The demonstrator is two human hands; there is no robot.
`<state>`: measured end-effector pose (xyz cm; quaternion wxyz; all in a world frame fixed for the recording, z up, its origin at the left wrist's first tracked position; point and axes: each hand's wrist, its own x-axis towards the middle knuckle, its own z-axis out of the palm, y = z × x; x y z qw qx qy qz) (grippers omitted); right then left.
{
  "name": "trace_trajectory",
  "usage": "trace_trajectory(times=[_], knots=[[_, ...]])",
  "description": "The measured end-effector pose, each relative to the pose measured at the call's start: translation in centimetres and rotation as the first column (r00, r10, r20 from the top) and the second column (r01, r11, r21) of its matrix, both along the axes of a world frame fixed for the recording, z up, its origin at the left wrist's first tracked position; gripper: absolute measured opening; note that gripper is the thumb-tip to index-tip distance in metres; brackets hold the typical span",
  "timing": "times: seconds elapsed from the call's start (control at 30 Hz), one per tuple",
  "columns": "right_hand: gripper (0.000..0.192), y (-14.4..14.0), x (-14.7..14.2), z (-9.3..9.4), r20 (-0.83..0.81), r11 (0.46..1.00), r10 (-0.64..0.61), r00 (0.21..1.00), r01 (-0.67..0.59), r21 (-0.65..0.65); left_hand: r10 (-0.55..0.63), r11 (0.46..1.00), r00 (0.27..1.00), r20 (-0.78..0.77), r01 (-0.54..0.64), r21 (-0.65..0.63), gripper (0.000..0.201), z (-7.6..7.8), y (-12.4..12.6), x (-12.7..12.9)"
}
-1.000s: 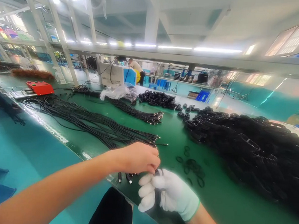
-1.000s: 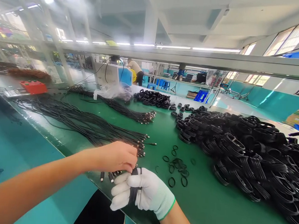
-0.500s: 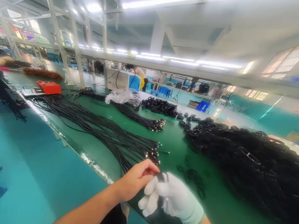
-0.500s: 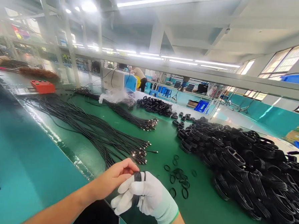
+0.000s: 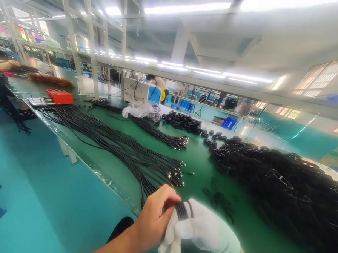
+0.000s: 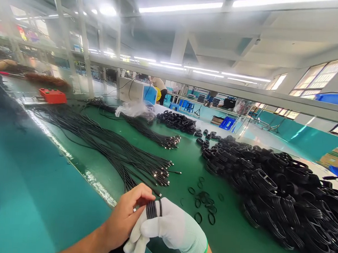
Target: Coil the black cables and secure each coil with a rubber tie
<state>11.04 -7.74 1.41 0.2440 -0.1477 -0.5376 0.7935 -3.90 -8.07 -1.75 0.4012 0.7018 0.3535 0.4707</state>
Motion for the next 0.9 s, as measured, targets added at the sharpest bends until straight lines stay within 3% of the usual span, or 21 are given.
trace_trajectory(times=[0.07,0.2,0.37,0.5,0.67,0.8,0.9], knots=[[0.025,-0.2,0.0,0.0,0.019,1.0,-0.015,1.0,0.015,0.008,0.045,0.995,0.999,-0.001,-0.044,0.092,0.012,-0.3,-0.4,0.2],[0.022,-0.8,0.1,0.2,0.052,0.998,-0.063,0.997,0.061,0.032,0.013,0.98,1.0,-0.014,-0.01,0.198,0.015,-0.5,-0.6,0.3],[0.023,-1.9,0.3,1.1,0.074,0.996,-0.079,0.994,0.076,0.047,0.001,0.925,0.998,0.065,-0.025,0.38,0.023,-0.3,-0.8,0.3],[0.025,-2.2,0.7,1.1,0.131,0.994,-0.105,0.986,0.099,0.052,-0.025,0.929,0.999,0.019,0.016,0.37,0.024,0.4,-0.8,0.1],[0.027,-1.8,1.2,0.8,0.218,0.981,-0.172,0.961,0.147,0.127,-0.195,0.919,0.964,-0.183,0.245,0.311,0.029,2.0,-0.3,-0.3],[0.035,-2.3,0.6,1.7,0.22,0.976,-0.195,0.956,0.166,0.144,-0.168,0.907,0.975,-0.146,0.211,0.366,0.023,2.5,0.1,-0.3],[0.042,-3.2,0.9,2.6,0.261,0.942,-0.326,0.908,0.29,0.169,-0.172,0.889,0.975,-0.142,0.215,0.404,0.023,2.9,0.2,-0.4]])
